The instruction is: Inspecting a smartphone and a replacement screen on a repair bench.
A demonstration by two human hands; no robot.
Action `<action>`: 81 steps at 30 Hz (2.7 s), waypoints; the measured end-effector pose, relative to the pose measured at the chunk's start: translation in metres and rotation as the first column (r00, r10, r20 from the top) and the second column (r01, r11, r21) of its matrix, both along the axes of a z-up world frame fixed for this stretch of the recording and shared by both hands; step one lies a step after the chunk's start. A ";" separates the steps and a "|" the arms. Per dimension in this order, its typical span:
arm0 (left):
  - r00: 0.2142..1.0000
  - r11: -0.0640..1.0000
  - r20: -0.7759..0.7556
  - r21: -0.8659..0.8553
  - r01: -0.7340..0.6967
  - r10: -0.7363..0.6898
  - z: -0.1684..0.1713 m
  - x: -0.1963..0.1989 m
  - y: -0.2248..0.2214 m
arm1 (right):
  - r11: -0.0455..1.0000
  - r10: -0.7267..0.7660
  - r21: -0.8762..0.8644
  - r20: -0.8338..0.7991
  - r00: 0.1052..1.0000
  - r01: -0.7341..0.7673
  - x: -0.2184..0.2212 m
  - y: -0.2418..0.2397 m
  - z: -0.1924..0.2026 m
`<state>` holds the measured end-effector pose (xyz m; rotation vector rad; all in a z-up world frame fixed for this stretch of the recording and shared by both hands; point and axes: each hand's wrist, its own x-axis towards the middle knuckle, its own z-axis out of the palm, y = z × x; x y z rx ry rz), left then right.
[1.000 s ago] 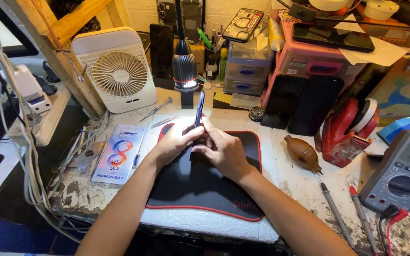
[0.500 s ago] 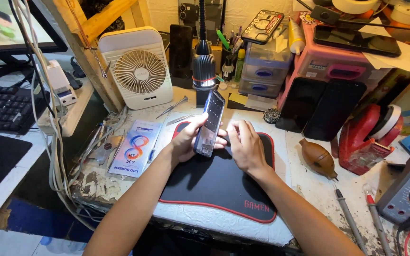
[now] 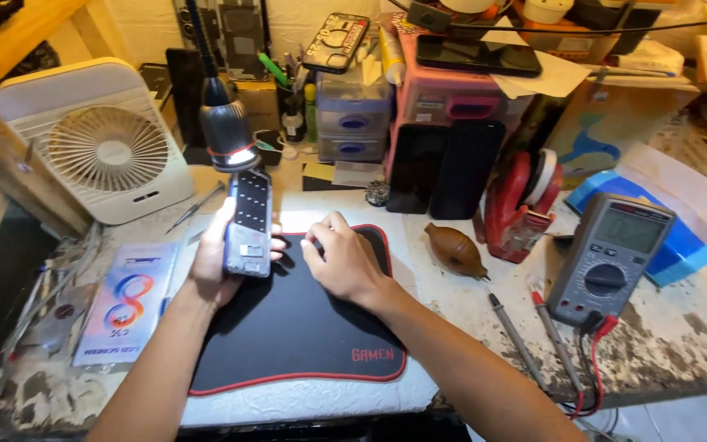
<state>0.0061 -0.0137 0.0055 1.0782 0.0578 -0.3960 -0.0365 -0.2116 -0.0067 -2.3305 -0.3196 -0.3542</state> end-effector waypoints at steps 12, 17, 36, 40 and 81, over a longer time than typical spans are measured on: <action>0.989 0.948 0.050 -0.294 -0.119 0.139 -0.006 -0.002 -0.013 | 0.738 0.479 0.675 -0.501 0.721 -0.022 0.013 0.000 -0.009; 0.980 0.965 0.080 -0.205 -0.165 0.185 0.024 -0.027 -0.013 | 0.505 0.611 0.863 -0.364 0.703 0.008 -0.001 0.021 -0.004; 0.998 -0.397 -0.030 0.918 0.005 -0.056 0.070 -0.043 0.119 | 0.415 0.665 0.909 -0.325 0.672 0.029 0.019 0.007 -0.023; 0.996 -0.374 -0.080 0.925 0.065 -0.026 0.076 -0.051 0.112 | 0.425 0.672 0.905 -0.320 0.668 0.005 0.018 0.007 -0.026; 0.978 -0.459 0.146 0.866 -0.200 -0.151 0.000 -0.035 0.096 | 0.450 0.649 0.893 -0.340 0.681 0.017 0.009 0.009 -0.014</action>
